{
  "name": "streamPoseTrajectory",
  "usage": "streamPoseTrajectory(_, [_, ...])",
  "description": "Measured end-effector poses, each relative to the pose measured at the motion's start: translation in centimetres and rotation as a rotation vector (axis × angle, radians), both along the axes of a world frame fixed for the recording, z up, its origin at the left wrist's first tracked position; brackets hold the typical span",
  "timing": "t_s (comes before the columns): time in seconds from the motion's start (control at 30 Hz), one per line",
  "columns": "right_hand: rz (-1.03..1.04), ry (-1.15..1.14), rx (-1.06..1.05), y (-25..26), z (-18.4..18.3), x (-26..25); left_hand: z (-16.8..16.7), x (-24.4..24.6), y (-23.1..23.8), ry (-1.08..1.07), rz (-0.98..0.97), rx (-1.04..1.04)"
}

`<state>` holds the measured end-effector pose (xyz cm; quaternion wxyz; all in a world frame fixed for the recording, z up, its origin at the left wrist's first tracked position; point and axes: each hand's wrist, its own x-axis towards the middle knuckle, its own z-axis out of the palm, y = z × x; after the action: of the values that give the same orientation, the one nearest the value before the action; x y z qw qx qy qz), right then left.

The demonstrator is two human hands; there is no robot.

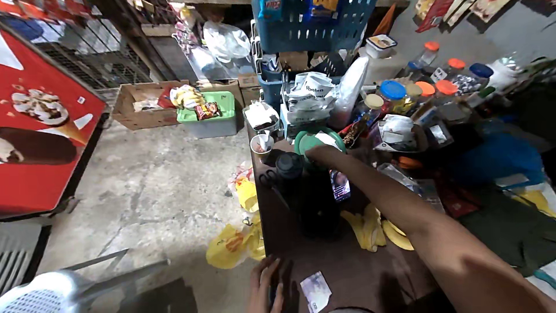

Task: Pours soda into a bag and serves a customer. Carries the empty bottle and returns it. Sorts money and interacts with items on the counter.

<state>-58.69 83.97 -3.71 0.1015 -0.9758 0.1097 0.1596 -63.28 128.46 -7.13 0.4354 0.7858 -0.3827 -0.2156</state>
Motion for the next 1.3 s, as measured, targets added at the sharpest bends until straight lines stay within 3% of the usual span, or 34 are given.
streamPoseTrajectory(0.13, [-0.264, -0.340, 0.538, 0.6, 1.7, -3.9, -0.5, 0.4, -4.7, 0.088, 0.022, -0.093])
streamPoseTrajectory(0.27, [-0.839, -0.406, 1.385, 5.3, 5.2, -8.3, -0.8, 1.1, -9.2, 0.244, 0.024, -0.055])
streamPoseTrajectory(0.37, [-0.963, -0.391, 1.708, 7.8, 5.9, -10.9, -1.2, 1.3, -11.8, 0.263, -0.027, -0.060])
streamPoseTrajectory(0.43, [-0.900, -0.385, 1.594, 9.4, 6.0, -11.9, -1.9, 1.1, -13.3, 0.247, -0.061, -0.137])
streamPoseTrajectory(0.47, [-0.831, -0.391, 1.424, 10.3, 6.0, -12.3, -2.3, 0.9, -13.8, 0.243, -0.061, -0.172])
streamPoseTrajectory(0.57, [-0.542, -0.210, 0.630, 13.0, 6.8, -12.9, -2.4, 0.3, -14.5, 0.132, 0.032, -0.199])
streamPoseTrajectory(0.67, [-0.385, 0.006, 0.269, 15.7, 5.8, -13.2, -1.2, -0.9, -13.5, 0.007, 0.075, -0.065])
streamPoseTrajectory(0.73, [-0.276, -0.156, 0.125, 17.3, 3.6, -14.3, -1.3, -1.8, -12.2, -0.026, 0.070, -0.045])
streamPoseTrajectory(0.8, [-0.124, -0.542, -0.042, 18.0, 0.6, -15.1, -1.7, -2.2, -11.3, -0.063, 0.049, -0.063])
streamPoseTrajectory(0.87, [-0.021, -0.749, -0.051, 17.3, -1.1, -15.2, -2.1, -2.2, -11.2, -0.092, 0.041, -0.082])
streamPoseTrajectory(0.97, [-0.021, -0.802, 0.012, 16.8, -1.5, -15.3, -2.2, -2.1, -11.2, -0.066, 0.030, -0.102])
streamPoseTrajectory(1.07, [-0.256, -0.914, 0.161, 16.9, 0.6, -15.6, -2.7, -1.9, -11.3, -0.074, 0.019, -0.128])
streamPoseTrajectory(1.13, [-0.412, -1.117, 0.213, 15.4, 3.3, -15.5, -3.0, -1.9, -11.4, -0.076, 0.015, -0.137])
streamPoseTrajectory(1.2, [-0.478, -1.221, 0.292, 13.8, 5.4, -16.5, -3.0, -1.9, -11.4, -0.059, 0.009, -0.124])
streamPoseTrajectory(1.3, [-0.483, -0.925, 0.325, 13.6, 6.8, -20.8, -2.7, -1.2, -10.8, 0.055, -0.056, -0.094])
